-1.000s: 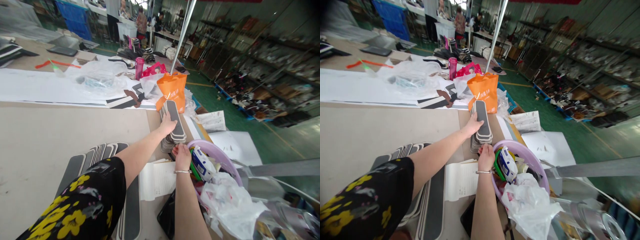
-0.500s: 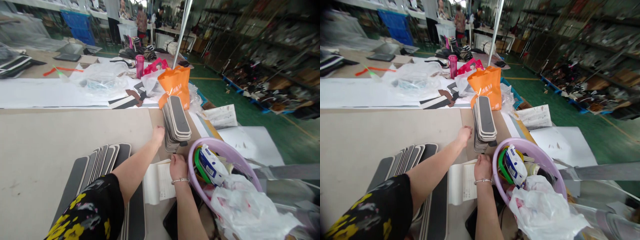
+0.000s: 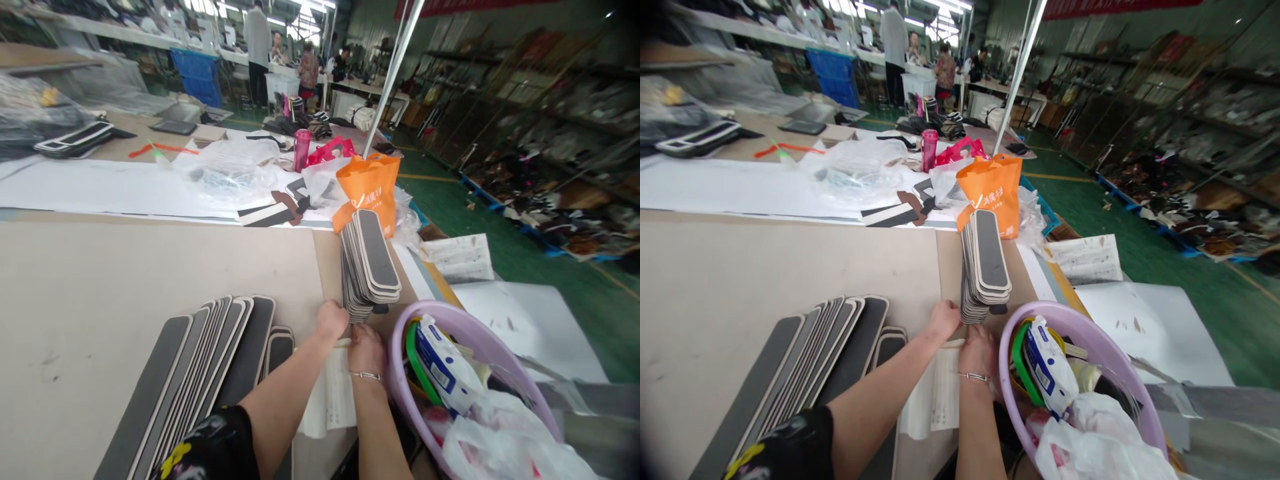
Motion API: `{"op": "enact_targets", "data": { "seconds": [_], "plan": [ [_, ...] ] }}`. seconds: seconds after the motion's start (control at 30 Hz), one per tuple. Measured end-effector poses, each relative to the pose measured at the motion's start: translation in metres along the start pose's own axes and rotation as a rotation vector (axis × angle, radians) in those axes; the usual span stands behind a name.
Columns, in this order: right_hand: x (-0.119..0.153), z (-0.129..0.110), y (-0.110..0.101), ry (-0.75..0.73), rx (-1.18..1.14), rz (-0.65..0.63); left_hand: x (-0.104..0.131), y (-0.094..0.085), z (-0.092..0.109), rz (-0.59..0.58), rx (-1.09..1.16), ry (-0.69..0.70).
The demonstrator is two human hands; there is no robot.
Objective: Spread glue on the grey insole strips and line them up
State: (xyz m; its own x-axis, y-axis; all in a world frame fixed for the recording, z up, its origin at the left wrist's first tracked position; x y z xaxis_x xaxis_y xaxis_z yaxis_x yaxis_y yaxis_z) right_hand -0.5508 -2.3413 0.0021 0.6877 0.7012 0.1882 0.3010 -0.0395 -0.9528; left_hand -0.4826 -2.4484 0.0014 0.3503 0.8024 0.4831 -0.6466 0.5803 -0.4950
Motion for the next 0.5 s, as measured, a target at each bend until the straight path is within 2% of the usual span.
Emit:
{"op": "enact_targets", "data": {
  "seconds": [0.17,0.3,0.4,0.5],
  "plan": [
    [-0.003,-0.001,-0.005,0.049,0.054,0.048,0.002,0.005,0.008,0.046,-0.021,0.044],
    [-0.005,-0.007,-0.009,0.047,0.087,0.089,0.001,0.009,0.011,0.039,-0.031,0.076],
    [-0.010,-0.005,-0.009,0.037,0.082,0.105,0.007,0.010,0.018,-0.013,-0.040,0.098],
    [-0.018,-0.001,-0.007,-0.007,-0.006,0.079,0.029,0.000,0.033,-0.116,-0.048,0.159]
  ]
}}
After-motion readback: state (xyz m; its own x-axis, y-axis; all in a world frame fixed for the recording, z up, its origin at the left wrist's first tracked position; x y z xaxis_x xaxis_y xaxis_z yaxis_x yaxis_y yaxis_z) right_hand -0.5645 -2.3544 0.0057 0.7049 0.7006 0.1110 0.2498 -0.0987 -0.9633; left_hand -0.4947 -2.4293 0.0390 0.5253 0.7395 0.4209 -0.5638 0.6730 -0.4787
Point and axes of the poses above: each hand's wrist, its own x-axis away from the middle knuckle, its own y-axis out of the palm, z = x × y, the point moved 5 cm from there along -x, towards the middle knuckle, and after that the axes turned 9 degrees about y, right-handed, at the moved point
